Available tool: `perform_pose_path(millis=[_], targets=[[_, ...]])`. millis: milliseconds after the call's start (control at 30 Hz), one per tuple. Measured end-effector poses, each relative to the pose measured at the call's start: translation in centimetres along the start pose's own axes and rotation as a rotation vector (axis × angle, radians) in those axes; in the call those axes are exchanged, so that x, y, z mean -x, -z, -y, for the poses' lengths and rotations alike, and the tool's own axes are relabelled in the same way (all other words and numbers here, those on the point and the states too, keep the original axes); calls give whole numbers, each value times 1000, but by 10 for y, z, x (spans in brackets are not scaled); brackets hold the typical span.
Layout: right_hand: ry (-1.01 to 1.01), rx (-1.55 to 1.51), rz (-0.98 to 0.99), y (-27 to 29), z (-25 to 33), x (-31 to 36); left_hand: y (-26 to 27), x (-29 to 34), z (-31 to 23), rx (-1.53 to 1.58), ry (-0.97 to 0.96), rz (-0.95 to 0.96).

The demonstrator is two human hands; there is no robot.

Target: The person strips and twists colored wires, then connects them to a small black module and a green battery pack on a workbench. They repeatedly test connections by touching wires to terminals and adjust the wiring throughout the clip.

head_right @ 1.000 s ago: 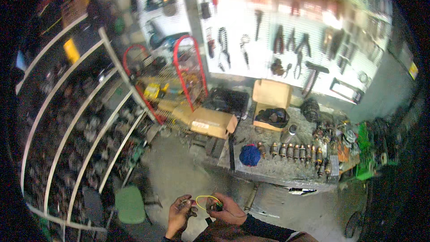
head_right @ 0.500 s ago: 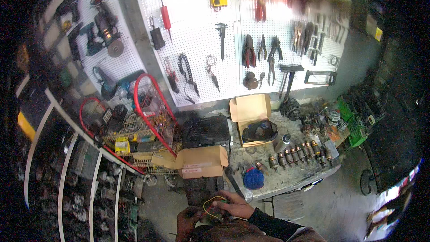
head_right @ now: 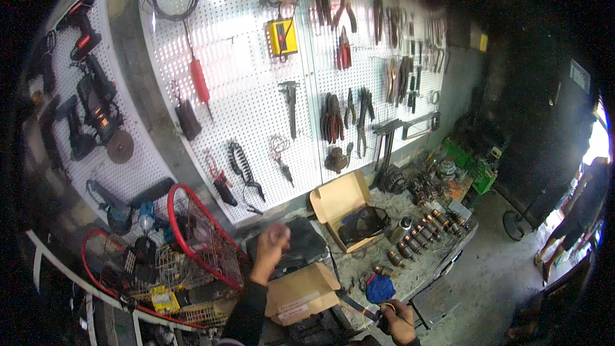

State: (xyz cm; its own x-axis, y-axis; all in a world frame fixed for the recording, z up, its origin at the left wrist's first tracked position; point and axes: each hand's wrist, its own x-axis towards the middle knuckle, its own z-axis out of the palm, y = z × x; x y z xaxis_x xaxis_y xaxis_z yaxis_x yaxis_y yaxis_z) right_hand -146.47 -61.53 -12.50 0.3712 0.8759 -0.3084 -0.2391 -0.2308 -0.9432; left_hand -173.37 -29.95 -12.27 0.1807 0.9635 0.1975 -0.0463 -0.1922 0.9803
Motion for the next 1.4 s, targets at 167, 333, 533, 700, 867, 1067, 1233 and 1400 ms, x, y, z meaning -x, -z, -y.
perform_pose_path(millis=[167, 333, 533, 700, 867, 1067, 1233, 1400], targets=[[26, -67, -219, -11, -5, 25, 7, -187, -24, -177, -141, -205], [6, -122, -277, -2, -9, 21, -5, -287, -36, -386, -184, -205], [4, -160, -319, 18, 8, -16, -25, -311, -20, -325, -167, -258], [55, -141, -284, 27, 16, -46, -28, -306, -20, -289, -275, -332], [89, -95, -189, 33, 14, -62, -34, -290, -28, -353, -176, -326], [46, -261, -128, 37, 5, -74, -56, -236, -56, -295, -168, -397], [-94, -401, 35, 43, -21, -107, -90, -146, -80, 50, -51, -305], [-218, -232, 179, 33, -36, -123, -118, -46, -97, 566, 88, -229]])
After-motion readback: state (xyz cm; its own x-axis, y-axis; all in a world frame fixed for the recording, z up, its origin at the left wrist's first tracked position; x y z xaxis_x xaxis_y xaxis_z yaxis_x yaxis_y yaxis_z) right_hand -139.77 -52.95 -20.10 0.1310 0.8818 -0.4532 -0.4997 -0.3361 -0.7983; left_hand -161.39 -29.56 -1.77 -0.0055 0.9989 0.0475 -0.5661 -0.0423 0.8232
